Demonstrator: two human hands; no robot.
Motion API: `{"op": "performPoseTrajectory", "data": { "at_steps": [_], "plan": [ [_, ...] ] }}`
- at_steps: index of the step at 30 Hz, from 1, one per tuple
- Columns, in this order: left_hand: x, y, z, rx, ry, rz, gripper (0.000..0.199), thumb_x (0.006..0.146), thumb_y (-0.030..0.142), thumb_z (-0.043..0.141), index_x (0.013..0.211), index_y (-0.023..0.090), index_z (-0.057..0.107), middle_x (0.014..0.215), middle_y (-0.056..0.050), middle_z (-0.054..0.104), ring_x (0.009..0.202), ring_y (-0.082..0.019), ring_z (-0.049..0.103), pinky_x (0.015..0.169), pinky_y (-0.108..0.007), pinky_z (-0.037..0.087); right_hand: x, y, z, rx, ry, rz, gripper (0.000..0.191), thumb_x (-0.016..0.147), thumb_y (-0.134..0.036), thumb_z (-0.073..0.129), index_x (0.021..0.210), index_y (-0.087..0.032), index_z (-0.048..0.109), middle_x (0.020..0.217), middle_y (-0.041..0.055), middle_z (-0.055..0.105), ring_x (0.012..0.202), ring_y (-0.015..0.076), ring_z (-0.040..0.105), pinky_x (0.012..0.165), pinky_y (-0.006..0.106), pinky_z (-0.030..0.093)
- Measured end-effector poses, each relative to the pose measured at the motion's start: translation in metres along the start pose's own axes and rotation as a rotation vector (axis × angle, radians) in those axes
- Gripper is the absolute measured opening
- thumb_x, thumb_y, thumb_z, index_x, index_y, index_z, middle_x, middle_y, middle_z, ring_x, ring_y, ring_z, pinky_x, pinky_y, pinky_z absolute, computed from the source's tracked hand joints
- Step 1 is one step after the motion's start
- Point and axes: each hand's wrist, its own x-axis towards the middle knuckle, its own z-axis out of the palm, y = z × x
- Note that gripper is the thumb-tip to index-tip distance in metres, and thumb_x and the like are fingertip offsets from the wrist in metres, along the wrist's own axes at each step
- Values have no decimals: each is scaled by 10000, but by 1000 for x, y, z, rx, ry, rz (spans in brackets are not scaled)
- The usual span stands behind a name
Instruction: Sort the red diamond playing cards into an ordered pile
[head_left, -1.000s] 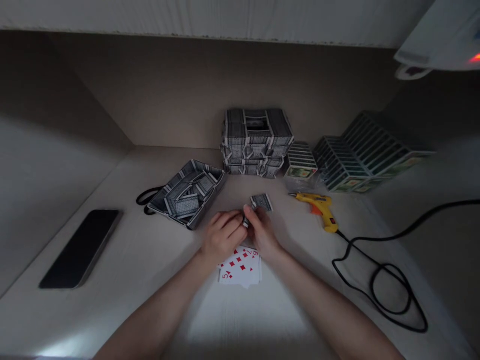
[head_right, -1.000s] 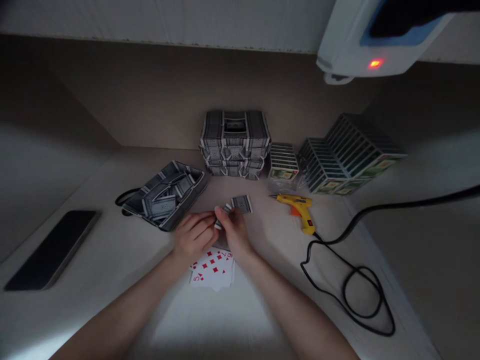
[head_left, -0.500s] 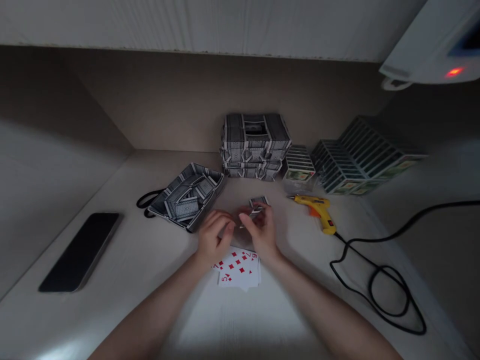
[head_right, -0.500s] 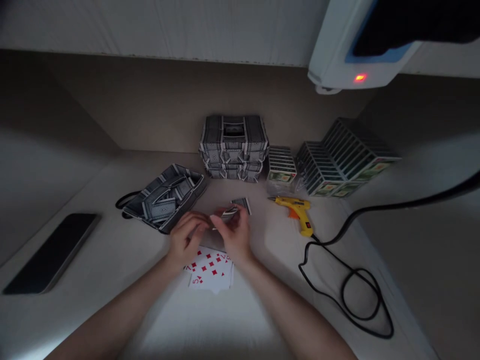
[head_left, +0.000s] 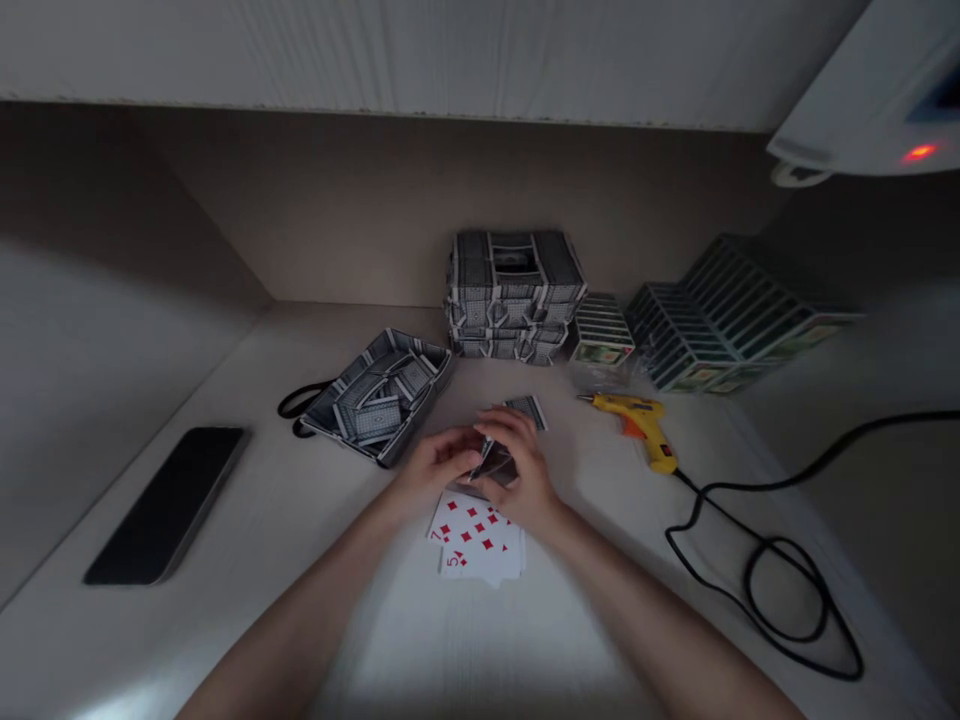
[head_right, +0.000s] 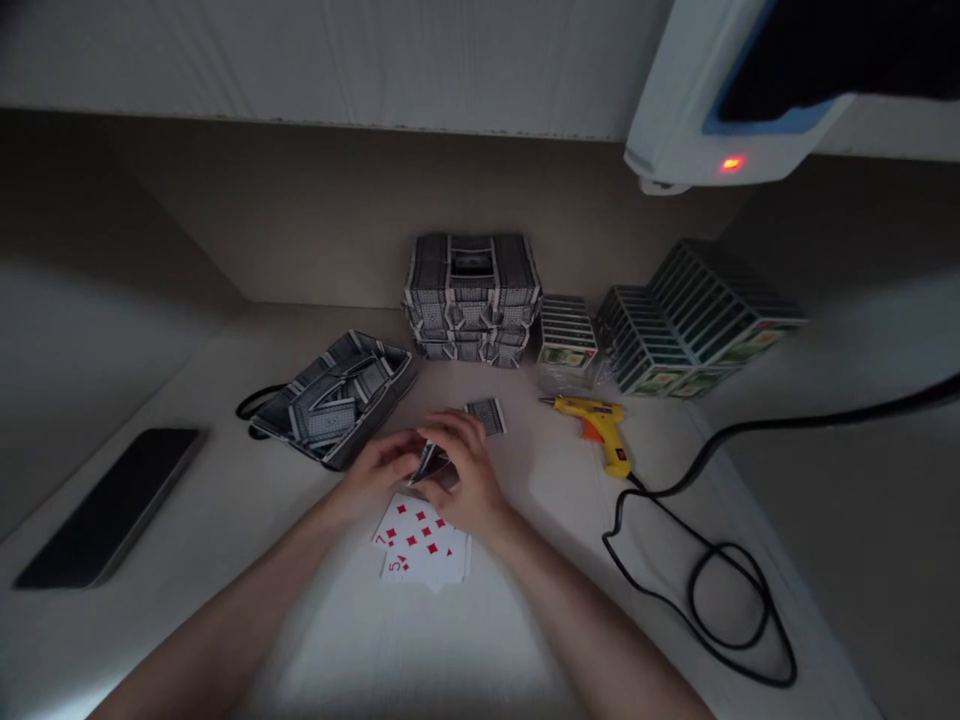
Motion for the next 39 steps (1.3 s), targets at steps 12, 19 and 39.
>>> {"op": "performPoseTrajectory", "data": {
  "at_steps": [12, 19, 39],
  "plan": [
    [-4, 2, -4, 409, 72, 314, 533, 635, 269, 685, 1132, 163, 523, 1134, -109, 548, 915, -198, 598, 819, -361, 503, -6, 20, 7, 212, 58, 357, 730, 639, -196, 626, 1285, -210, 286, 1228, 121, 454, 1086, 247, 482, 908, 411, 393],
    [-3, -3, -8, 868, 149, 472, 498, 684, 271, 638, 1153, 201, 488, 1129, -80, 540, 1022, -193, 536, 888, -350, 469, 2, 23, 1, 475, 116, 697, 296, 785, -332, 490, 1036, -201, 574, 876, 50, 643, 795, 184, 606, 709, 315, 486],
    [-3, -6, -8, 1050, 220, 490, 457, 733, 291, 590, 1168, 218, 470, 1142, -65, 513, 1067, -205, 503, 929, -374, 439, 9, 20, -1, 646, 42, 817, 190, 600, -274, 670, 752, -178, 610, 706, 8, 653, 640, 123, 597, 617, 238, 464]
  ]
}}
